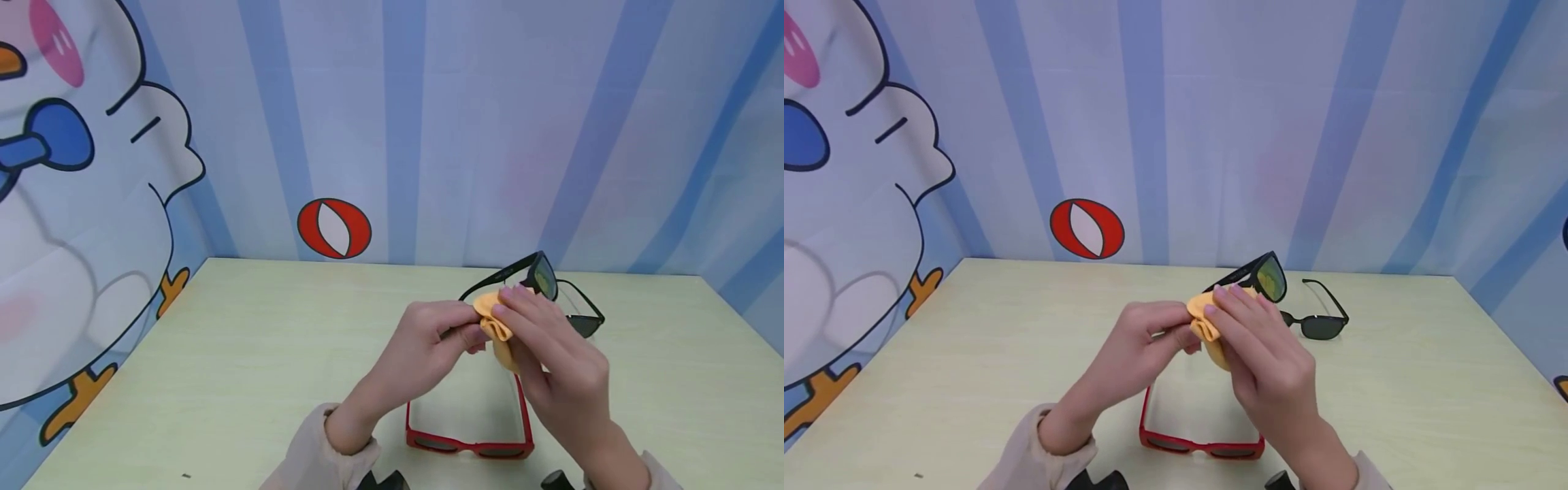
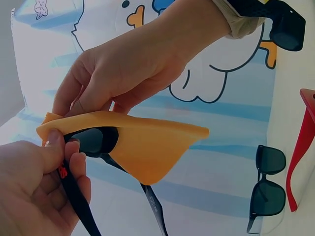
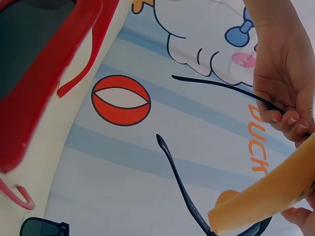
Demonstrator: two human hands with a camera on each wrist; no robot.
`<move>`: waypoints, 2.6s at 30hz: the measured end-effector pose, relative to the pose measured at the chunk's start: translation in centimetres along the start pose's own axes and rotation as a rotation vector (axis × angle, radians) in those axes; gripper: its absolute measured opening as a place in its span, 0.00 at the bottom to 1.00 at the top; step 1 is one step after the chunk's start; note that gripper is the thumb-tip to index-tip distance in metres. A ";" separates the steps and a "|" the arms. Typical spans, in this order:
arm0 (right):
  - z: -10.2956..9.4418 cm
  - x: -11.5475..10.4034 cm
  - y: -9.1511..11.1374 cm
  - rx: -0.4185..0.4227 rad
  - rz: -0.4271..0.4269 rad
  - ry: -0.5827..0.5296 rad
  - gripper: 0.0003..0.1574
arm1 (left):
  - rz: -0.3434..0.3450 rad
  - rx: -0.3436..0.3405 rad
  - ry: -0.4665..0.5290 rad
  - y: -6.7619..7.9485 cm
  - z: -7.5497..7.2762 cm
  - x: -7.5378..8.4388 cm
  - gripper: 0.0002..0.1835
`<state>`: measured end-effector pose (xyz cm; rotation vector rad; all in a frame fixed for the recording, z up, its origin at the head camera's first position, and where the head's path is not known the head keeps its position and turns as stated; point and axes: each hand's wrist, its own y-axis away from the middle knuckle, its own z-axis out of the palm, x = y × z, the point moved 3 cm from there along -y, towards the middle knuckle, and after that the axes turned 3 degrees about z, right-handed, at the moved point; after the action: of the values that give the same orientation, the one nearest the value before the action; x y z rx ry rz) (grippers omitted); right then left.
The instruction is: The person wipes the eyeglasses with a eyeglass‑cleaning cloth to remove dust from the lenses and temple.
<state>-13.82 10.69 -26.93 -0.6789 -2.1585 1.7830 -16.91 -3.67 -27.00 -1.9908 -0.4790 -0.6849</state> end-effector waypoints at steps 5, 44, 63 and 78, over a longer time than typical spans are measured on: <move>0.2 -0.1 -0.1 -0.044 -0.009 -0.006 0.20 | -0.027 0.043 0.006 0.0 -0.2 -0.3 0.03; -0.2 0.9 0.1 -0.050 0.044 -0.011 0.22 | -0.227 0.159 0.150 0.1 -1.8 -0.4 0.09; -1.0 1.6 0.2 -0.028 0.103 0.042 0.25 | -0.111 0.042 0.148 0.1 -0.5 0.1 0.07; -0.8 1.0 -0.2 -0.019 0.065 0.005 0.24 | -0.084 0.049 0.154 0.2 -0.4 0.1 0.07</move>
<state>-14.36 11.83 -26.64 -0.7651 -2.1763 1.7927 -16.88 -4.12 -26.88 -1.8643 -0.4834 -0.8638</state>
